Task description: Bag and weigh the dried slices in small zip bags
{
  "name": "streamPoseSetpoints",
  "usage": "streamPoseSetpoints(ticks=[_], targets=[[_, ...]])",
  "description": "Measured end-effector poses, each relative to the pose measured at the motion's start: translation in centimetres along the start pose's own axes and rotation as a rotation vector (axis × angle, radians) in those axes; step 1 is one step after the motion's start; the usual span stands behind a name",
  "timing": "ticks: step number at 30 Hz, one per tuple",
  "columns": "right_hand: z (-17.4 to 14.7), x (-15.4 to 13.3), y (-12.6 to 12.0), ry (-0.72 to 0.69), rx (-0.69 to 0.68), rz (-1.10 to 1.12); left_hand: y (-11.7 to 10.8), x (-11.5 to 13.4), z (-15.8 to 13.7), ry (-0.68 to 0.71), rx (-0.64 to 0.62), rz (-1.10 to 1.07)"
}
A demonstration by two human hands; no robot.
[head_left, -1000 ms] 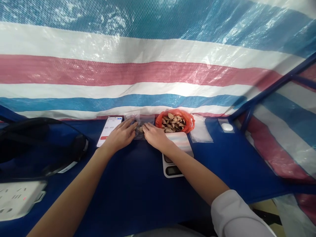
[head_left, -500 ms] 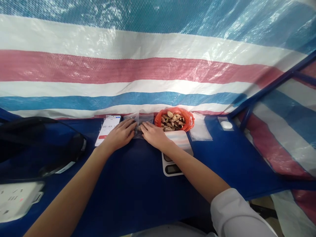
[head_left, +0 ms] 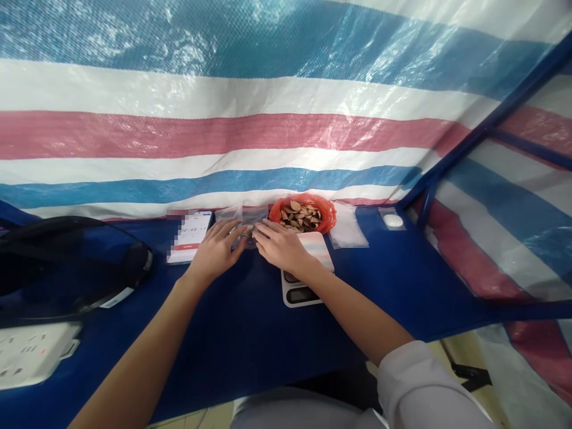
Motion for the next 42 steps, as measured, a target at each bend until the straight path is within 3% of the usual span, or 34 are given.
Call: streamPoseSetpoints(ticks=[5, 9, 15, 19, 33, 42], targets=[[-3.5, 2.0, -2.6, 0.051, 0.046, -0.025, 1.4, 3.6, -0.8, -0.020, 0.044, 0.010], [-7.2, 5.2, -4.5, 0.161, 0.100, -0.037, 2.7, 5.2, -1.3, -0.066, 0.074, 0.016], [-13.1, 11.0, -6.5, 0.350, 0.184, -0.117, 4.1, 6.3, -1.9, -0.090, 0.078, 0.041], [-15.7, 13.4, -6.5, 0.382, 0.160, -0.162, 5.0, 6.1, -2.2, -0.113, 0.051, 0.027], [-17.0, 14.3, -4.8, 0.365, 0.043, -0.141, 6.3, 5.4, -2.8, -0.124, -0.041, -0.031], [-17.1, 14.1, -4.6, 0.347, 0.056, -0.167, 6.5, 5.7, -2.7, -0.130, -0.079, 0.017]])
Point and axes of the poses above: each hand's wrist, its own z-axis towards the middle knuckle, its own y-axis out of the palm, x = y × z, the point moved 6 cm from there along z, towards the middle knuckle, and after that the axes turned 9 degrees about x, right-handed, at the moved point
